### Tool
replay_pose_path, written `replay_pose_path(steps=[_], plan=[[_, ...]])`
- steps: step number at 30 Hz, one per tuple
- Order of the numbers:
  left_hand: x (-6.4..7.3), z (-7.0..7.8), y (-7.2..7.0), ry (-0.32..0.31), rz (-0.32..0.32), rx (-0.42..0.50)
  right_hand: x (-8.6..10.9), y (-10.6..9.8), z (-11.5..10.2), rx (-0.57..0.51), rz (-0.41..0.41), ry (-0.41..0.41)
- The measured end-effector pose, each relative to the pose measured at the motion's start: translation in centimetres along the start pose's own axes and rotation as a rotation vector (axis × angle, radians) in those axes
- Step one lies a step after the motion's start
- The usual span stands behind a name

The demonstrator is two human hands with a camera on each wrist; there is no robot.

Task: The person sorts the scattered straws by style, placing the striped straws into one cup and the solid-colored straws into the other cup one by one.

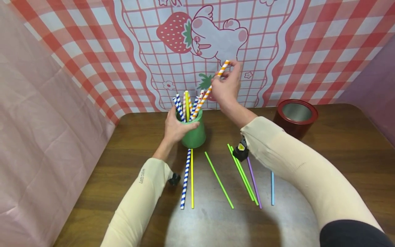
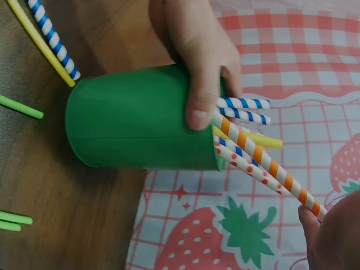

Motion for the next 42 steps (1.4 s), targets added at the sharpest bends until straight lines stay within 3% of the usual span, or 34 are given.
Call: replay_pose_path(steps=[10,16,23,32,38,42], plan=[[0.0,0.0,0.0,0.008,0.002,-0.017,0.9,0.8,2.4,0.084,-0.05,-0.071],[-0.1,0.0,0.0,0.017,0.009,-0.016,1.3,1.2,3.5,0.207,-0.05,-0.134],[-0.1,0.1,0.0,0.029,0.013,-0.011,1.9,1.5,4.7,0.352,-0.114,-0.111],[0.0,0.0,0.1,0.027,0.013,-0.018,2.7,1.0,5.7,0.349,-0.245,-0.086],[0.1,0.1,0.0,0.029,0.005,-0.017,3.8,-0.2,6.3,0.383,-0.277,-0.079],[0.1,0.0,0.0,0.034,0.004,-0.008,4.8,-1.0,7.0,0.428,-0.272,-0.026]])
Point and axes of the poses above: each hand's wrist, its own x-axis away from the middle knuckle, its own y-axis out of the palm, z = x × y, the point moved 4 cm from there along -x, towards the middle knuckle, and after that the axes turned 11 degrees about -x, right-handed, at the moved point
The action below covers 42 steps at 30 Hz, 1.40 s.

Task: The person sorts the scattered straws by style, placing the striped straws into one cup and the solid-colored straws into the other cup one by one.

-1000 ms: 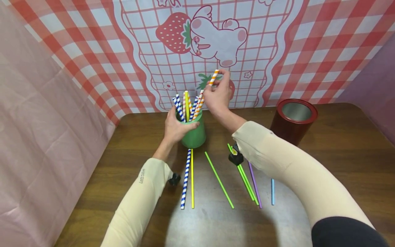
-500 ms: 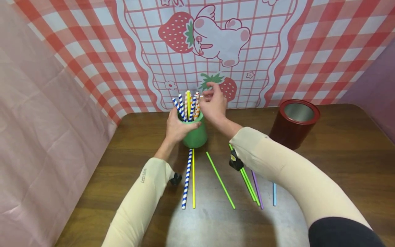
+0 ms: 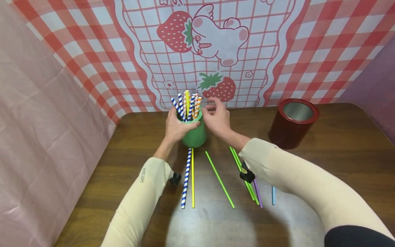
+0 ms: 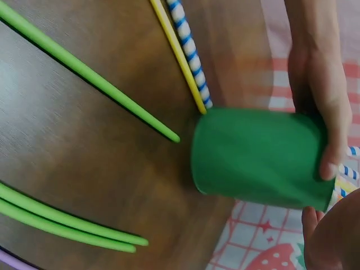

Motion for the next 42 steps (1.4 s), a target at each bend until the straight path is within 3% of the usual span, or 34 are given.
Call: replay_pose_path(steps=[9,14,20,25,33,37,42], plan=[[0.0,-0.1,-0.2,-0.016,-0.008,-0.016,3.0,1.3,2.4,-0.121,-0.059,0.189],[0.0,-0.2,-0.4,-0.014,-0.004,-0.008,4.6,2.9,3.8,-0.124,-0.131,0.294],[0.1,-0.5,-0.4,-0.005,-0.005,-0.014,6.0,5.1,5.4,-0.224,-0.238,0.462],[0.1,-0.4,-0.2,0.006,-0.003,-0.023,6.8,6.3,6.4,-0.195,-0.231,0.518],[0.2,0.0,0.0,0.006,-0.002,-0.018,7.0,7.0,7.0,0.097,-0.229,0.414],[0.2,0.0,0.1,0.004,0.001,-0.011,6.7,7.5,6.5,0.318,-0.284,0.27],[0.2,0.0,0.0,0.003,0.015,-0.003,6.3,8.8,5.8,0.503,-0.391,0.068]])
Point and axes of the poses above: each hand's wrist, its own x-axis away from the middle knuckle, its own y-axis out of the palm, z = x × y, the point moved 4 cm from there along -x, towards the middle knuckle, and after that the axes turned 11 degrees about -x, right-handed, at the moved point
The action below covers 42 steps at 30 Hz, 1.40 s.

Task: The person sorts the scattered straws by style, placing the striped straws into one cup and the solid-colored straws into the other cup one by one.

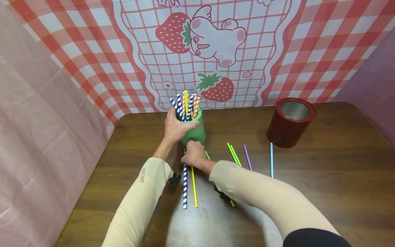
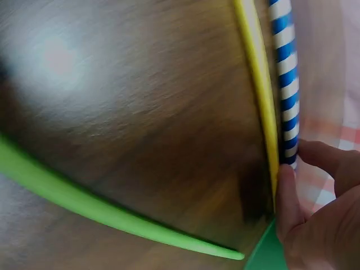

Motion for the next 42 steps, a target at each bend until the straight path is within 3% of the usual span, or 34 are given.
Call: replay_pose_path(steps=[4,9,13,20,30,42], plan=[[0.0,-0.1,0.0,-0.018,0.0,0.008,-0.4,0.5,-0.6,0.072,-0.032,-0.057],[0.1,-0.1,-0.1,-0.029,0.005,-0.005,-0.5,0.7,-0.4,0.031,-0.054,-0.005],[0.0,0.0,-0.1,-0.008,0.007,-0.018,-0.3,0.5,0.2,-0.138,-0.049,0.11],[0.0,0.1,0.0,0.008,0.001,-0.018,0.2,0.2,1.2,-0.553,-0.065,0.324],[-0.1,0.0,-0.1,0.005,0.006,-0.013,0.8,-1.3,1.7,-0.852,-0.154,0.4],[0.0,0.0,0.0,0.006,-0.005,-0.014,1.7,-3.3,2.2,-1.029,-0.222,0.422]])
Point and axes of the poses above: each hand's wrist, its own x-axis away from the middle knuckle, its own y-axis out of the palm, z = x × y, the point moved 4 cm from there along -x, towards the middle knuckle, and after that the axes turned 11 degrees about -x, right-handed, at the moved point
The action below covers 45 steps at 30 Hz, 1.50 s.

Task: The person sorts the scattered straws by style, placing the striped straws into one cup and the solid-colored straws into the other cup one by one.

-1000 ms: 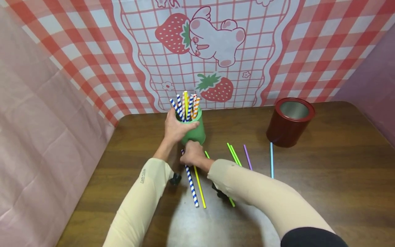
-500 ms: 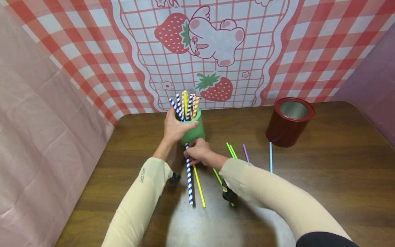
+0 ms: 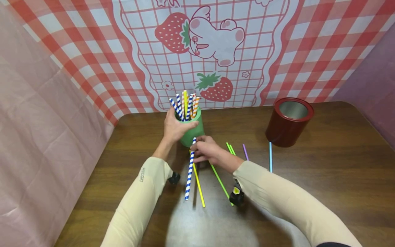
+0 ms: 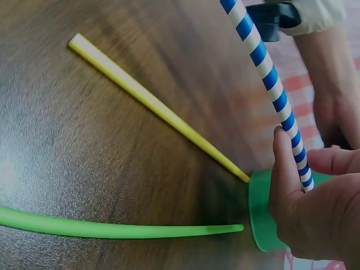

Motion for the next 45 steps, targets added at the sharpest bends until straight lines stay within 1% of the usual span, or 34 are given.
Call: replay_pose_path(steps=[6,11,19,27,29,35,39,41,42,45], plan=[[-0.1,0.0,0.0,-0.005,-0.004,0.017,1.0,-1.1,-1.4,-0.084,0.014,-0.056],[-0.1,0.0,-0.1,-0.009,-0.004,0.023,1.5,-2.3,-3.1,-0.162,0.03,-0.11],[-0.2,-0.1,0.0,-0.005,0.008,0.031,2.6,-4.4,-6.6,-0.278,0.051,-0.183],[-0.1,0.0,0.2,-0.019,0.002,0.043,4.0,-6.4,-10.3,-0.394,0.117,-0.269],[-0.1,0.0,0.2,-0.021,0.004,0.039,4.1,-6.8,-11.0,-0.424,0.144,-0.302],[-0.2,-0.1,0.2,-0.018,0.01,0.025,4.3,-7.5,-13.0,-0.462,0.27,-0.437],[-0.2,-0.1,0.1,-0.015,0.01,0.024,4.3,-7.2,-14.4,-0.552,0.327,-0.541],[-0.2,0.0,0.1,-0.013,0.009,0.027,4.3,-6.8,-15.0,-0.574,0.349,-0.595],[-0.2,-0.1,0.1,-0.013,0.01,0.028,4.3,-6.5,-15.3,-0.573,0.362,-0.623],[-0.1,0.0,0.1,-0.019,0.008,0.029,4.2,-5.6,-16.0,-0.518,0.393,-0.695]])
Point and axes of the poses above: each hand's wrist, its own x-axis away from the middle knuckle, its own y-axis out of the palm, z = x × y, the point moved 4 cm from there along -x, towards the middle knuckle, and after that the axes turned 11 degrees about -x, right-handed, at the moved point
